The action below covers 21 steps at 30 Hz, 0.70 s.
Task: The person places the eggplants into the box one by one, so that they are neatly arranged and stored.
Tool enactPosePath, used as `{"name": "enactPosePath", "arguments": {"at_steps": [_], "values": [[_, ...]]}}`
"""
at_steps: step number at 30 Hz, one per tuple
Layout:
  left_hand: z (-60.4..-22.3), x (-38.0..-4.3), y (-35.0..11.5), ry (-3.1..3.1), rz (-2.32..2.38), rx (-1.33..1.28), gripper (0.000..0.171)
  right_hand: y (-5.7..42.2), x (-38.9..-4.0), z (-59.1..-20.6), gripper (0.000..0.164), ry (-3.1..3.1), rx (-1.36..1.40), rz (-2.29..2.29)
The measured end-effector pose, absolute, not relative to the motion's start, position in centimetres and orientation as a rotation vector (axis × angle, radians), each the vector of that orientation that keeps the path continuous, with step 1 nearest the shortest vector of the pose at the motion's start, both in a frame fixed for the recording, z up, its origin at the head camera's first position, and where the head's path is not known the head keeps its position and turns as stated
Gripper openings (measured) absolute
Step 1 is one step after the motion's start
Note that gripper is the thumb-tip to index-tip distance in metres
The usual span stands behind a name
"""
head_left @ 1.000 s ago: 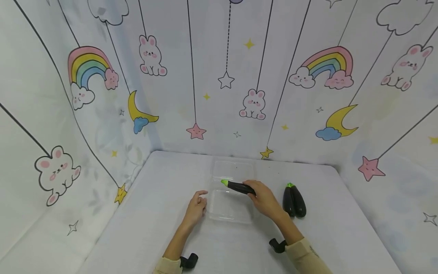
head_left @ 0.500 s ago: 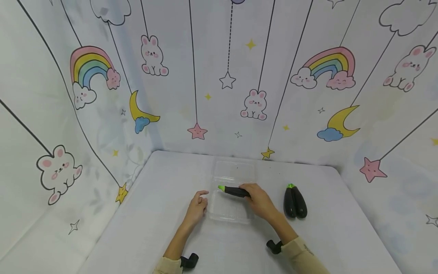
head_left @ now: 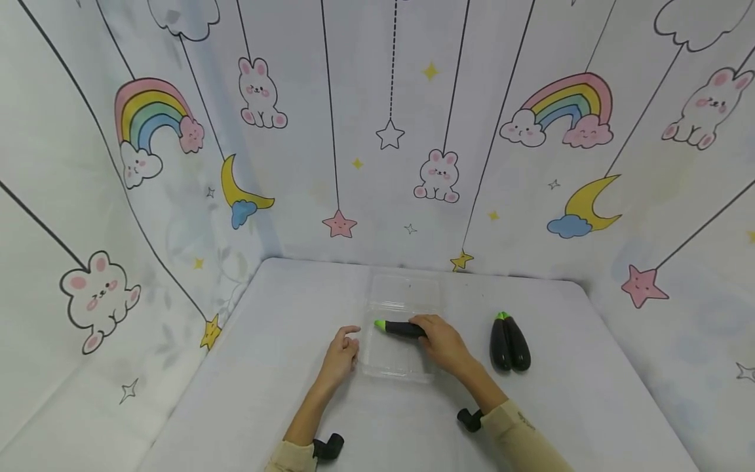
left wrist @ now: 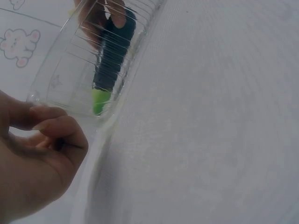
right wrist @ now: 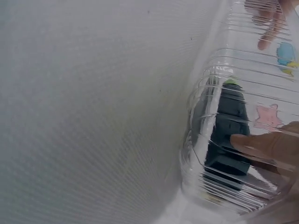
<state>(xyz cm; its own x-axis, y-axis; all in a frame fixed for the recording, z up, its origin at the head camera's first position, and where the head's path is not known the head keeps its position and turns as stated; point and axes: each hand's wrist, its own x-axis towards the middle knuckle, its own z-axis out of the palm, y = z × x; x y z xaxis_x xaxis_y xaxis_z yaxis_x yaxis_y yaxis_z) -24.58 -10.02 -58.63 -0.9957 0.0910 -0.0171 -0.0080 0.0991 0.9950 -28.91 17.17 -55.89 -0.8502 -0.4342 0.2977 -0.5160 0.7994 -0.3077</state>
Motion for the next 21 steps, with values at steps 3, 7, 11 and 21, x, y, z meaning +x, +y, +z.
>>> {"name": "enactPosePath", "arguments": {"at_steps": [3,7,11,21], "values": [[-58.57,-24.54,-10.03,2.282,2.053,0.087,0.036,17.09,-29.02,-56.04,0.048,-2.781,0.742,0.546],[-58.47,-24.51,-10.05,2.284,2.055,0.080,0.036,17.05,-29.13,-56.32,0.049,-2.804,0.734,0.523],[-58.39,-24.56,-10.04,2.280,2.061,0.073,0.035,17.00,-29.24,-56.48,0.048,-2.795,0.731,0.504],[-58.66,-24.78,-9.98,2.277,2.053,0.100,0.036,16.69,-29.22,-56.50,0.047,-2.762,0.719,0.404]]}}
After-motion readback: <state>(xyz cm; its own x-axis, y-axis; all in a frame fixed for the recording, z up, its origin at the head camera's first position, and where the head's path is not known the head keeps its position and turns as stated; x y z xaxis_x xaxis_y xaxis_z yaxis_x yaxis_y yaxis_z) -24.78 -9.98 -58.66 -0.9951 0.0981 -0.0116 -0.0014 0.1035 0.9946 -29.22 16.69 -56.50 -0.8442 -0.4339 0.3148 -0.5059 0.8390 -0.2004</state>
